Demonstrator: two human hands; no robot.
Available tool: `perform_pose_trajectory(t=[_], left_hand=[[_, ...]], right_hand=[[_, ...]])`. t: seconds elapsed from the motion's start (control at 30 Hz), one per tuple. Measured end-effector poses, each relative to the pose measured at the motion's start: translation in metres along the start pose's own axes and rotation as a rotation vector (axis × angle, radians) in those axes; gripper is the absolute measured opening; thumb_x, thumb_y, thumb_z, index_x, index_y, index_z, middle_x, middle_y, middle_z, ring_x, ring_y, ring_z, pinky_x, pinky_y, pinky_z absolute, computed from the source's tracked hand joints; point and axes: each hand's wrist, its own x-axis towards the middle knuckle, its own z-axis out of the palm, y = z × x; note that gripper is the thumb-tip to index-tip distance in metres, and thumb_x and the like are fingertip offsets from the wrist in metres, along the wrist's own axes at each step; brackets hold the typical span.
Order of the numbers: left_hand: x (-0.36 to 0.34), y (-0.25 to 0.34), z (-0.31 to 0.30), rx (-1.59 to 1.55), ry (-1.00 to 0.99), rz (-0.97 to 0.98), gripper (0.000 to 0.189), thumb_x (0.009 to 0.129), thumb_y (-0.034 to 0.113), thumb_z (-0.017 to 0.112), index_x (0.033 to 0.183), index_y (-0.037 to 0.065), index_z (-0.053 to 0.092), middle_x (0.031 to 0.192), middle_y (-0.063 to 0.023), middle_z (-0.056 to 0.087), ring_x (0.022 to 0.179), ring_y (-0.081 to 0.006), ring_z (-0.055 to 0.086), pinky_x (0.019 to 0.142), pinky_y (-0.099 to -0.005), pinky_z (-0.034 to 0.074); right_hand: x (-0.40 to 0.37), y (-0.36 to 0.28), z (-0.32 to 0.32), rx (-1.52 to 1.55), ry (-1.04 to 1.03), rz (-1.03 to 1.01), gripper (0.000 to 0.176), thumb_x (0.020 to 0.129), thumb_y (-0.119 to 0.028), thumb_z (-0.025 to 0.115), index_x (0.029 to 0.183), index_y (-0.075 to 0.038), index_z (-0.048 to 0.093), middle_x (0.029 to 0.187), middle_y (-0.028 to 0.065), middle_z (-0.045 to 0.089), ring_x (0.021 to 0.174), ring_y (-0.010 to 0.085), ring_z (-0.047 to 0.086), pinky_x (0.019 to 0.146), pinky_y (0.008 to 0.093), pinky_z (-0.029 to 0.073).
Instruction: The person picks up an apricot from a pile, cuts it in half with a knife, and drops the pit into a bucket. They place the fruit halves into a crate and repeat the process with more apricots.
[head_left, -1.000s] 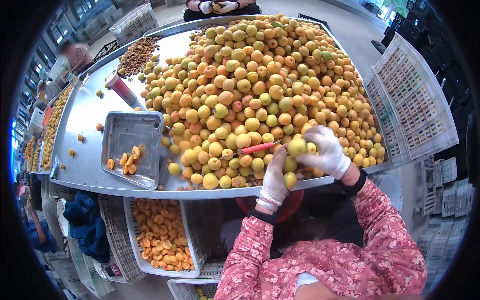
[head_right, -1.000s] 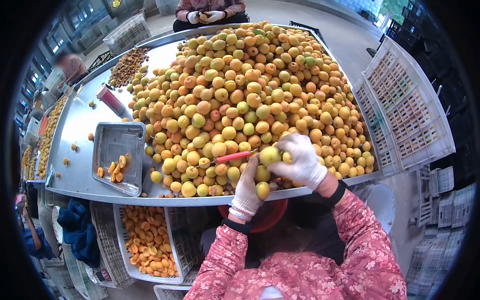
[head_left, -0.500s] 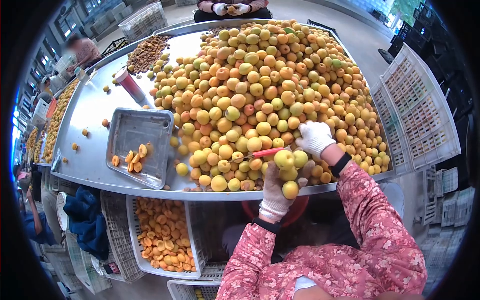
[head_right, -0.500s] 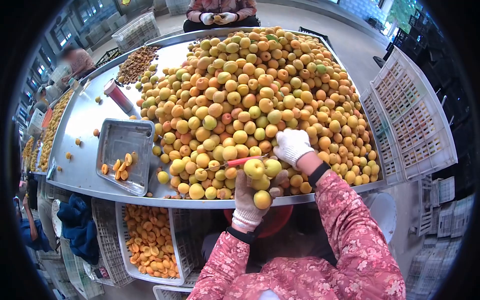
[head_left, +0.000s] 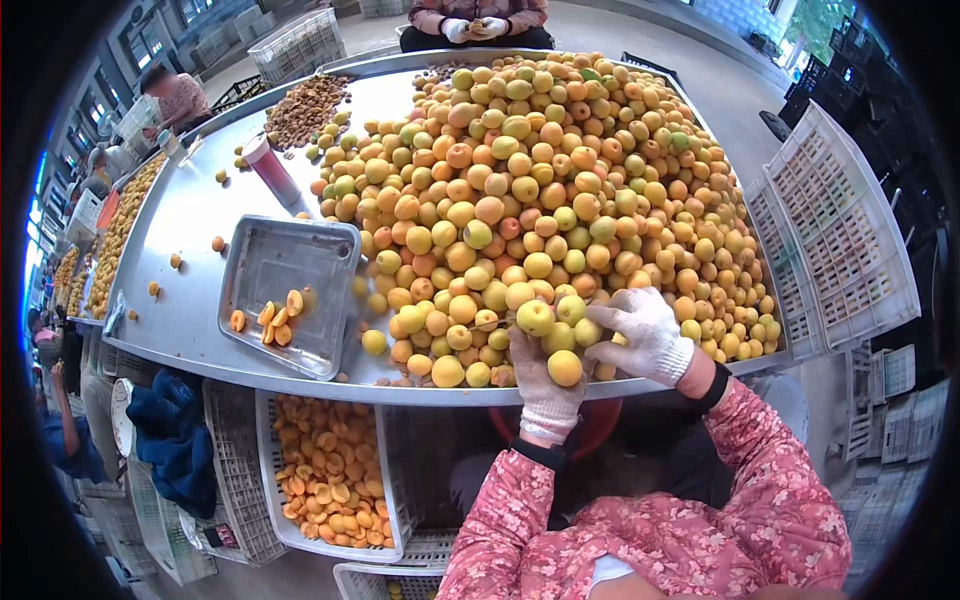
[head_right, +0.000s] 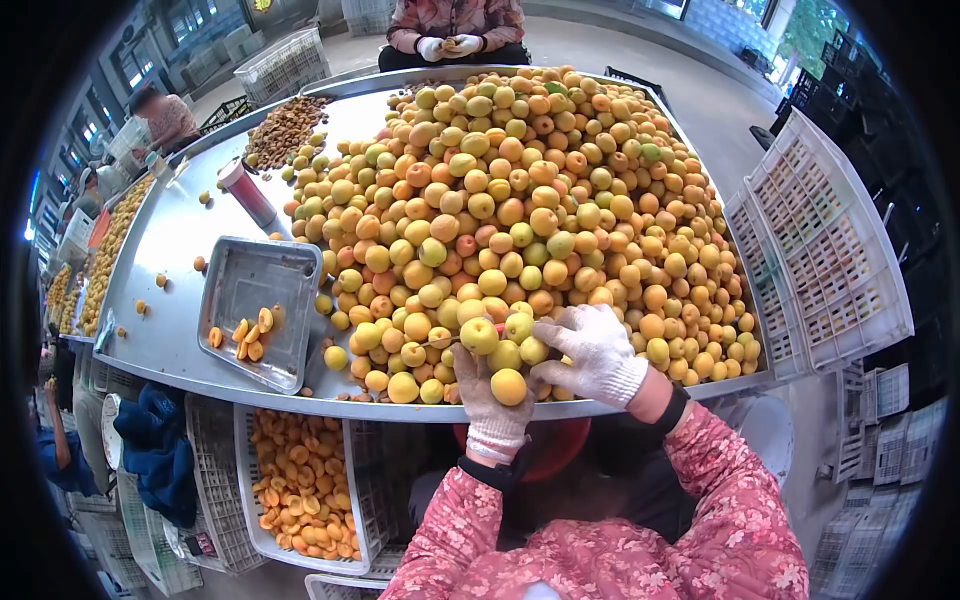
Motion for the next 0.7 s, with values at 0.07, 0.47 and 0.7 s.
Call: perform_pose_trajectory(t=[0.07, 0.47, 0.7], left_hand=[[0.002, 0.007, 0.002, -0.297, 0.053, -0.150, 0.063, 0.094, 0.051, 0.060, 0.142, 0.015, 0.040, 0.148, -0.0160, 0.039, 0.137, -0.0429, 0.039, 0.111, -0.0601, 0.038], [0.007, 0.000, -0.007, -1.185, 0.001, -0.423, 0.067, 0.096, 0.060, 0.051, 0.142, 0.013, 0.038, 0.146, -0.0171, 0.039, 0.136, -0.0451, 0.041, 0.110, -0.0647, 0.038], [0.006, -0.002, -0.008, -0.956, -0.058, -0.362, 0.066, 0.096, 0.059, 0.053, 0.140, 0.011, 0.041, 0.141, -0.0163, 0.044, 0.133, -0.0462, 0.043, 0.110, -0.0654, 0.038]], right_hand=[[0.011, 0.014, -0.002, 0.105, 0.066, -0.015, 0.046, 0.066, -0.027, 0.085, 0.106, -0.011, 0.071, 0.096, 0.0103, 0.068, 0.087, 0.0307, 0.066, 0.079, 0.0409, 0.052], [0.082, 0.082, 0.043, -0.252, -0.159, -0.055, 0.053, 0.065, -0.036, 0.078, 0.111, -0.009, 0.068, 0.117, 0.0145, 0.058, 0.116, 0.0340, 0.053, 0.098, 0.0493, 0.040], [0.099, 0.074, 0.032, -0.336, -0.335, 0.029, 0.047, 0.067, -0.040, 0.075, 0.104, -0.012, 0.068, 0.103, 0.0111, 0.060, 0.104, 0.0310, 0.056, 0.083, 0.0455, 0.042]])
